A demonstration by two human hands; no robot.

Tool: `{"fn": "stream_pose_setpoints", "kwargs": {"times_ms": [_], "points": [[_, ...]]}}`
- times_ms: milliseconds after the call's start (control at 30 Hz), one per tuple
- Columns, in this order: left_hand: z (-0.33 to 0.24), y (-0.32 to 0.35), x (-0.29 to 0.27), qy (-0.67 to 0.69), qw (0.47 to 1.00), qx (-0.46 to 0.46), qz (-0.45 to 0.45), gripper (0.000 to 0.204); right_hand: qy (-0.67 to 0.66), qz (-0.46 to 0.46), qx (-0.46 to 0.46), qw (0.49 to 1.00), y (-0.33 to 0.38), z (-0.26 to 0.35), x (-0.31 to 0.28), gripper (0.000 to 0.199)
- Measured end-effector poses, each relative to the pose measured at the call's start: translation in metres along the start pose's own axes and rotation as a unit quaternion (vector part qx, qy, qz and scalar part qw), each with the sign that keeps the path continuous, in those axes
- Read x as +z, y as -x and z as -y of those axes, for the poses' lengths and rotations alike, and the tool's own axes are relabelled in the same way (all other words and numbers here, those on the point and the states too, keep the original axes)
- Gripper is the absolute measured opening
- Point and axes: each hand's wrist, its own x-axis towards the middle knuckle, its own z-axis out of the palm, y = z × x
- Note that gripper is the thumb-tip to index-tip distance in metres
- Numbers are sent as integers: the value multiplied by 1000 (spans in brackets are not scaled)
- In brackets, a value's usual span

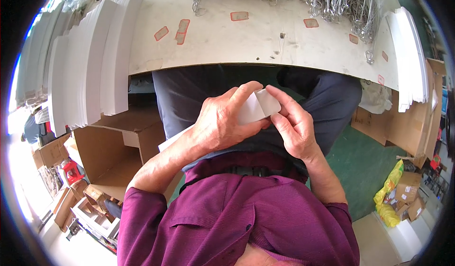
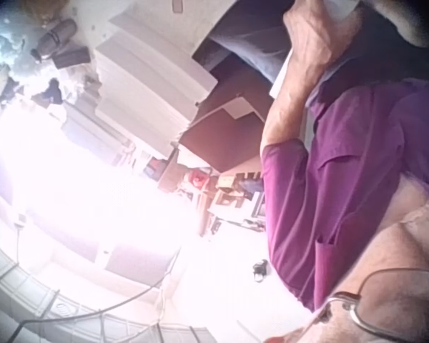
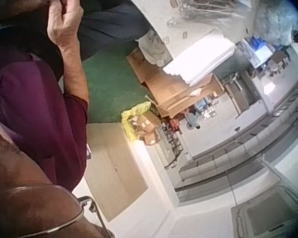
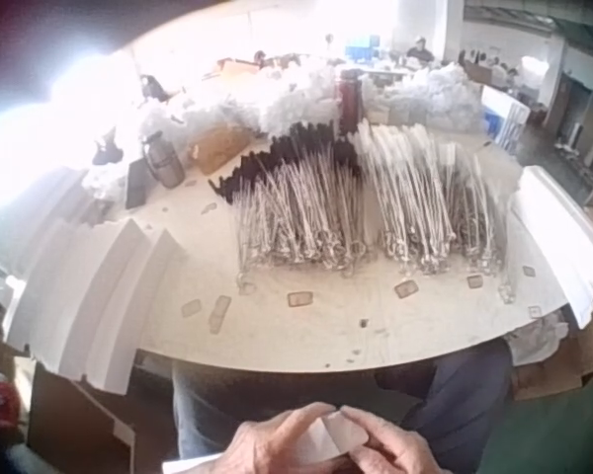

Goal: Packaging bottle brushes into cardboard boxes at a workshop table.

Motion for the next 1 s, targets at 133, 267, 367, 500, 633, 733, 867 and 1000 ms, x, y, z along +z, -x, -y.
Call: {"fn": "stream_pose_setpoints", "kwargs": {"times_ms": [133, 267, 367, 500, 633, 733, 867, 1000], "points": [[-6, -4, -5, 20, 999, -30, 15, 65, -61, -16, -18, 998, 1, -9, 5, 50], [-1, -4, -2, 27, 999, -15, 9, 60, -61, -46, -6, 997, -2, -17, 6, 42], [-1, -5, -4, 2, 999, -15, 36, 56, -32, -51, 4, 998, -4, -16, 8, 35], [3, -3, 4, -47, 998, -15, 46, 53, 33, -83, 24, 996, -8, -16, 11, 30], [7, -1, 12, -27, 1000, 2, 1, 55, 222, -88, -108, 965, -16, -13, 13, 27], [8, -1, 13, -23, 1000, -11, -5, 58, 325, -101, -208, 917, -19, -20, 18, 29], [14, -3, 11, -32, 999, -11, -4, 62, 266, -80, -179, 944, -20, -9, 19, 30], [13, -2, 13, -45, 999, -19, -5, 63, 308, -69, -167, 934, -20, -18, 19, 31]]}}
